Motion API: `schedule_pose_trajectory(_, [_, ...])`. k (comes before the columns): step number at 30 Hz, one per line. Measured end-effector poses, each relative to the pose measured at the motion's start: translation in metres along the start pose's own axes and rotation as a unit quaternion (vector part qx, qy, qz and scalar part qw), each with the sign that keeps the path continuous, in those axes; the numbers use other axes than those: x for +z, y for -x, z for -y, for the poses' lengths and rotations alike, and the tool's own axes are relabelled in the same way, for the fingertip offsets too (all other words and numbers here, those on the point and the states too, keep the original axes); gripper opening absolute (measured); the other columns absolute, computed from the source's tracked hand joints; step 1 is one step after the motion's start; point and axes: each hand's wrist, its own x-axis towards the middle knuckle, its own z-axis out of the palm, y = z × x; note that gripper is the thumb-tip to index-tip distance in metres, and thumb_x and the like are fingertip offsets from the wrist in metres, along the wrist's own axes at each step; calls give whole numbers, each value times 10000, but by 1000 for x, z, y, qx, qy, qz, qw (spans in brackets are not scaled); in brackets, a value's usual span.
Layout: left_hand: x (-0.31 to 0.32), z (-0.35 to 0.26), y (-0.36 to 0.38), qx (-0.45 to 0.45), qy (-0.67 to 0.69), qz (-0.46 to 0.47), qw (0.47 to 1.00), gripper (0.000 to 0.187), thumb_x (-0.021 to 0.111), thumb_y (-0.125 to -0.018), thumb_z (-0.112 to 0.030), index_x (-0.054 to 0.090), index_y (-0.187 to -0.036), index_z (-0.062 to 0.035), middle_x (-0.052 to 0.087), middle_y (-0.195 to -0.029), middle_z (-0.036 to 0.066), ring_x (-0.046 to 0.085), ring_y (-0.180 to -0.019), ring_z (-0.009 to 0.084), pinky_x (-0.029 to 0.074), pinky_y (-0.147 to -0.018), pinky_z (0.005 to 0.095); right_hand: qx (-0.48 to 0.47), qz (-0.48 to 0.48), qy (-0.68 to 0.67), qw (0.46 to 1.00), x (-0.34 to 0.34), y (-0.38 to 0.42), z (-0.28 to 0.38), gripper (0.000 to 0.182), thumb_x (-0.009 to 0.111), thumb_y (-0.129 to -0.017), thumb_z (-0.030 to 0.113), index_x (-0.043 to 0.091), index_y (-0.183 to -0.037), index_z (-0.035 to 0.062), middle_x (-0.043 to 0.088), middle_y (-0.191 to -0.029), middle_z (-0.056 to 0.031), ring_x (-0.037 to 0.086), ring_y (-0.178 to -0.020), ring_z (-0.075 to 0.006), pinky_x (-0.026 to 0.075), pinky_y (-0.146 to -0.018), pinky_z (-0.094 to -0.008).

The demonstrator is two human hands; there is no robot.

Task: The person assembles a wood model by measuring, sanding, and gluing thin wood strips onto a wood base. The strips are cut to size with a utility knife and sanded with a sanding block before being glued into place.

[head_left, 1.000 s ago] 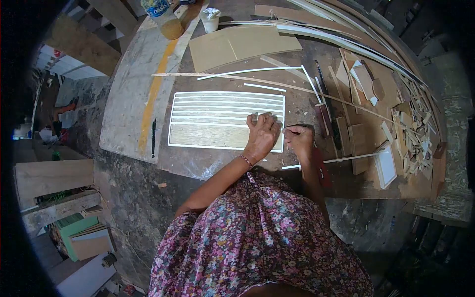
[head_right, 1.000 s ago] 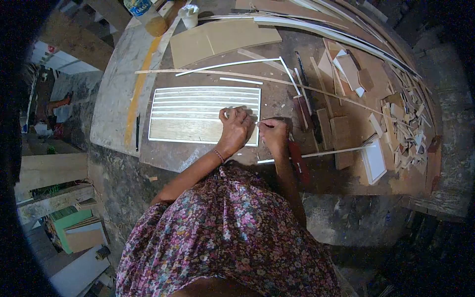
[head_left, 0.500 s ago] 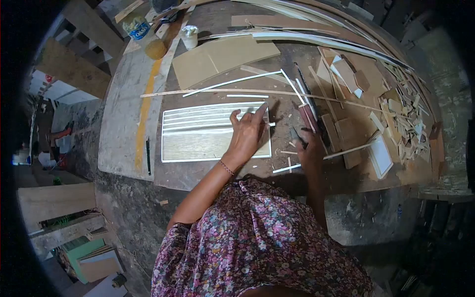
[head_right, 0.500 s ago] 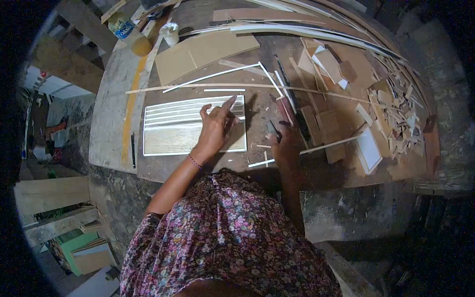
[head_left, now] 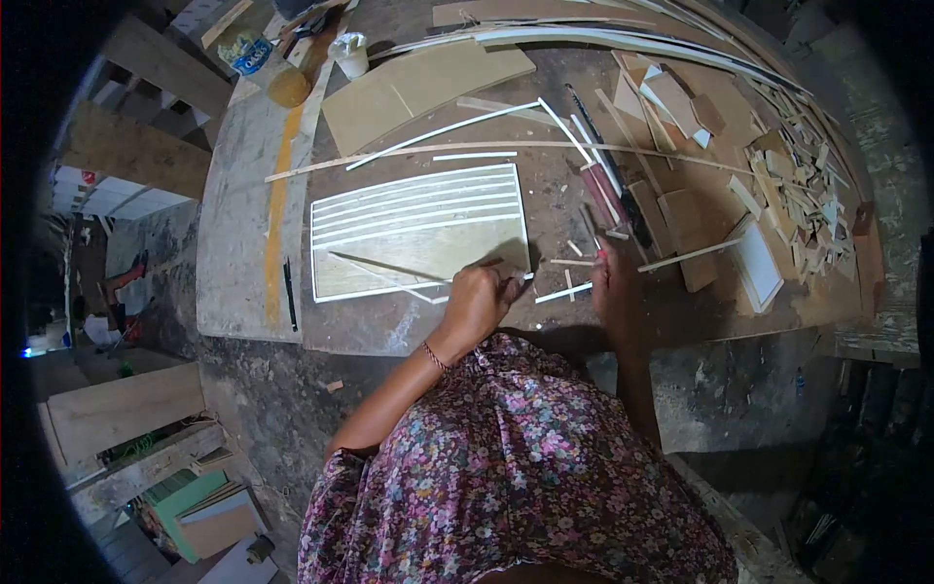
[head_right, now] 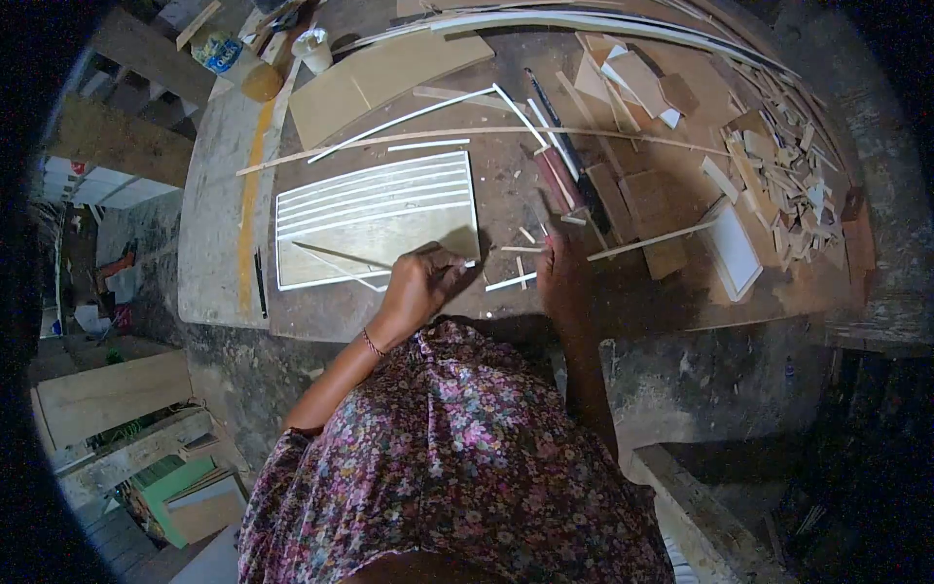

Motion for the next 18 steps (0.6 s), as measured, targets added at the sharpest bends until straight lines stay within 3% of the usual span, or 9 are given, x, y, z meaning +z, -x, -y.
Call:
schedule_pose_trajectory(3, [10,9,26,5,-28,-9,1000,135,569,-701,-64,618,-799,14,599,-726,192,585,-742,326,471,-633,399,135,95,-92,982,7,28,13,272,405,-844,112,425,-1095,8,536,-804,-156,546,-699,-303,435,-624,-395])
schedule_pose_trajectory(6, [-5,-6,45,0,-71,16,997,177,553,-662,-18,620,-825,-4,605,-751,179,586,-745,314,471,-621,394,261,174,-243,918,0,54,53,249,322,-887,94,395,-1114,21,449,-707,-56,455,-637,-109,432,-579,-277])
schedule_pose_trajectory(10, [-63,-37,61,-20,-212,107,971,240,521,-622,37,606,-838,-25,586,-738,162,578,-677,304,458,-555,389,239,213,-239,917,5,76,67,264,346,-904,163,388,-1140,50,499,-809,-87,494,-701,-124,434,-567,-262])
schedule_pose_trajectory(13, [-96,-62,62,5,-164,57,985,248,509,-619,50,608,-832,-28,584,-693,169,577,-635,312,450,-533,394,186,134,-222,948,19,86,66,295,360,-905,193,371,-1176,77,511,-825,-100,514,-678,-145,441,-558,-274])
schedule_pose_trajectory(16, [-74,-25,65,-1,-190,111,976,232,508,-628,43,610,-823,-31,590,-704,169,576,-621,322,452,-551,401,135,90,-162,974,29,94,69,324,376,-898,186,350,-1206,89,522,-829,-102,524,-661,-161,447,-583,-285])
schedule_pose_trajectory(18, [-37,24,66,-32,-87,108,990,185,542,-660,5,617,-824,-32,594,-749,156,576,-652,322,456,-587,388,166,129,-169,963,31,100,74,354,414,-866,149,344,-1204,68,533,-881,-189,544,-741,-302,440,-643,-375])
